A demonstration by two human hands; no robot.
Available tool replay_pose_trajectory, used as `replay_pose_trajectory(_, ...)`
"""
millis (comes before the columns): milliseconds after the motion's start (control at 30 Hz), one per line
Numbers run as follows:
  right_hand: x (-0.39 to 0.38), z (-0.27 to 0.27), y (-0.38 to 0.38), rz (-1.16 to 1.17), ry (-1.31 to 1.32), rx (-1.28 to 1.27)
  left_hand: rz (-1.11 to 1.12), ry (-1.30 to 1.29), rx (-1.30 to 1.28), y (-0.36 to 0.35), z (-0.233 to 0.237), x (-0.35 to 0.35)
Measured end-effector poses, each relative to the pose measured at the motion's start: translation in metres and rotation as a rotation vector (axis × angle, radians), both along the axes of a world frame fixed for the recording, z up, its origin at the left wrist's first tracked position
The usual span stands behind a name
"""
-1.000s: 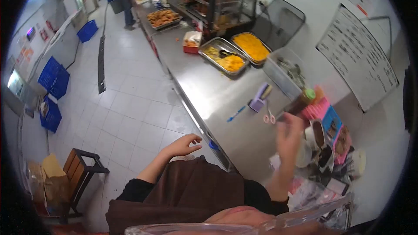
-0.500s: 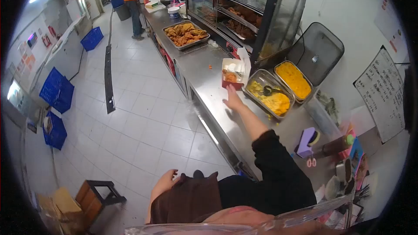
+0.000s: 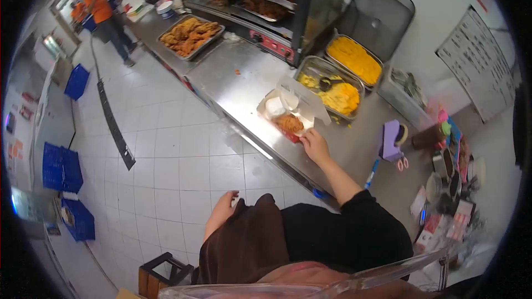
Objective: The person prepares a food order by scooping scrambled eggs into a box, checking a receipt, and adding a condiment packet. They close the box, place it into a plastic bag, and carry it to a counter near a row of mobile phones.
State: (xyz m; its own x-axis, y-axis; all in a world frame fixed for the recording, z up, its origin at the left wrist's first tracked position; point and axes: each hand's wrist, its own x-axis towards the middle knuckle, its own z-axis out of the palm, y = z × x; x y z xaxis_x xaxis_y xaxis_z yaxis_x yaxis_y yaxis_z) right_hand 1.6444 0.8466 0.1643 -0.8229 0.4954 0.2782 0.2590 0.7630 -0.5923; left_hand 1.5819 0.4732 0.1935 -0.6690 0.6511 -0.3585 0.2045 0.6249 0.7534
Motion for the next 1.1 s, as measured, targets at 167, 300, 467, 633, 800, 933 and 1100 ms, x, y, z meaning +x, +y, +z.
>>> replay_pose_trajectory(167, 0.133, 0.014, 0.018, -0.028, -0.045, -0.032, -0.157, 0.027, 0.082, 0.077, 0.036, -0.003)
replay_pose_trajectory(300, 0.191, 0.050, 0.029, -0.169, -0.096, 0.054, -0.296, 0.036, 0.146, 0.136, 0.060, 0.028)
replay_pose_trajectory(467, 0.178, 0.054, 0.066, -0.445, -0.291, -0.083, -0.460, 0.071, 0.367, 0.205, 0.045, 0.063)
replay_pose_trajectory(633, 0.204, 0.123, 0.076, 0.015, -0.313, 0.490, -0.599, 0.624, 0.559, 0.283, 0.103, 0.108)
replay_pose_trajectory(800, 0.218, 0.195, 0.112, 0.526, -0.372, 0.077, -0.754, 0.463, 0.541, 0.331, 0.131, 0.142)
replay_pose_trajectory(933, 0.224, 0.213, 0.146, 0.447, -0.094, -0.326, -0.494, 0.118, 0.467, 0.335, 0.138, 0.157)
replay_pose_trajectory(1100, 0.222, 0.185, 0.144, 0.370, 0.200, -0.749, -0.111, -0.305, 0.631, 0.330, 0.142, 0.160)
